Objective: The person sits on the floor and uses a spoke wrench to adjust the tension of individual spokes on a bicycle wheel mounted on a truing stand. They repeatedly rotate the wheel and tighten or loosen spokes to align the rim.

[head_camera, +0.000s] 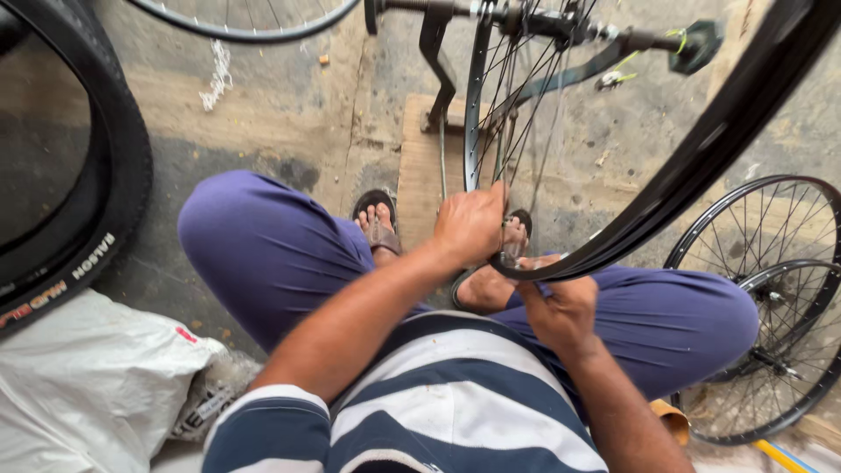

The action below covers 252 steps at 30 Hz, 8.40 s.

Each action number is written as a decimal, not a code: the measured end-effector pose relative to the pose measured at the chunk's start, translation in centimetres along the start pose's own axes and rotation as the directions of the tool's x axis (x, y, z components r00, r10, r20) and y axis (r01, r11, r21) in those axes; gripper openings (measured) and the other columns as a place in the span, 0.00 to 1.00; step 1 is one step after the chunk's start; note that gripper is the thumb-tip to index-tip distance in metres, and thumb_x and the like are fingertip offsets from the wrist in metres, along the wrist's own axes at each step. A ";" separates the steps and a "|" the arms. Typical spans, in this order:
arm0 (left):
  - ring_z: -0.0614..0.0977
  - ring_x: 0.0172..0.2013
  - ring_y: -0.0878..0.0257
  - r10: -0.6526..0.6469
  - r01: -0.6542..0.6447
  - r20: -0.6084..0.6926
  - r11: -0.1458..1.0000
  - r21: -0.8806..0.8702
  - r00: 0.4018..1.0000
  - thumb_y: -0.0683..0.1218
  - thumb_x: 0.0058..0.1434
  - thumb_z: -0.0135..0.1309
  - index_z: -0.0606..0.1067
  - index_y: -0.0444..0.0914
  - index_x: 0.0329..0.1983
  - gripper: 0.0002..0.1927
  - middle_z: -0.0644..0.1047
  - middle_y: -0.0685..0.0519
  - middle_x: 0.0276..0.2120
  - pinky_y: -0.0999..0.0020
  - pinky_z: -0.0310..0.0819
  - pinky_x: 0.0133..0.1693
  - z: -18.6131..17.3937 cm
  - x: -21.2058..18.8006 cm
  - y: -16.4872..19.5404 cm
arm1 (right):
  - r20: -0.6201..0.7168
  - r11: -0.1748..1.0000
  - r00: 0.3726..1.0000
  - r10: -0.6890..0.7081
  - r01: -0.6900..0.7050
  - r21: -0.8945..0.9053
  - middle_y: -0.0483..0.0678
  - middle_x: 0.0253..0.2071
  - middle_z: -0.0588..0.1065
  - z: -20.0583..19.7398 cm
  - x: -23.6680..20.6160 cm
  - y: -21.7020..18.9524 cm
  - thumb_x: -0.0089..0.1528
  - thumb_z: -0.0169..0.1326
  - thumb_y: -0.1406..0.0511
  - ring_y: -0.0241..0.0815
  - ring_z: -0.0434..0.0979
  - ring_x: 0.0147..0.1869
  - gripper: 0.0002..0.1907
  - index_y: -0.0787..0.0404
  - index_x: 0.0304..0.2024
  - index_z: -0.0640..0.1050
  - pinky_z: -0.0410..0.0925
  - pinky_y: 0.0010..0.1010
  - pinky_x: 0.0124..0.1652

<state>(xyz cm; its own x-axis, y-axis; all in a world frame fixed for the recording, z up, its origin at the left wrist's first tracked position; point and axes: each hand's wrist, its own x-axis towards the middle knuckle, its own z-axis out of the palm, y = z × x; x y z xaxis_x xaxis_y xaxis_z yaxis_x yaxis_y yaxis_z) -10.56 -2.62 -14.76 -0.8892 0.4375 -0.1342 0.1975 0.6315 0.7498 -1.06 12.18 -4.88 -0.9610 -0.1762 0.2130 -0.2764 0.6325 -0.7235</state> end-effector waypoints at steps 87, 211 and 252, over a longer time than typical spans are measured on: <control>0.80 0.33 0.55 0.410 -0.402 -0.244 0.912 0.084 0.879 0.43 0.60 0.63 0.76 0.33 0.45 0.14 0.77 0.49 0.30 0.60 0.72 0.36 -2.3 -8.9 1.7 | 0.772 0.603 0.608 0.185 -0.691 0.399 0.44 0.43 0.83 5.1 7.4 16.0 0.59 0.64 0.61 0.30 0.81 0.44 0.24 0.60 0.57 0.79 0.75 0.25 0.46; 0.84 0.36 0.48 0.037 -0.014 0.104 0.978 -0.210 0.994 0.58 0.55 0.65 0.79 0.36 0.42 0.23 0.83 0.44 0.33 0.55 0.76 0.38 -1.0 -0.9 -0.2 | 0.135 0.979 0.990 -0.047 0.073 -0.192 0.55 0.36 0.80 0.0 -0.3 0.3 0.62 0.60 0.71 0.52 0.82 0.36 0.08 0.63 0.45 0.82 0.72 0.38 0.36; 0.82 0.47 0.62 0.568 0.187 0.251 0.171 -0.968 0.784 0.59 0.57 0.66 0.72 0.34 0.56 0.32 0.81 0.44 0.49 0.65 0.72 0.45 -5.5 -1.3 -0.4 | 0.183 1.000 0.983 0.014 -0.010 -0.024 0.48 0.31 0.81 -4.5 1.0 -1.2 0.59 0.63 0.69 0.41 0.82 0.32 0.07 0.60 0.40 0.83 0.71 0.30 0.34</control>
<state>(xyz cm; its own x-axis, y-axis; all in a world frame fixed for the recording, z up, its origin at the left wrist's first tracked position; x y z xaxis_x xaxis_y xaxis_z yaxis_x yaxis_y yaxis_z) -11.73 -6.99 -11.27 -0.4811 0.8623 0.1577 -0.5315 -0.4300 0.7298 -1.70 14.60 -0.86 -0.9499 -0.3023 0.0792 -0.2668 0.6524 -0.7094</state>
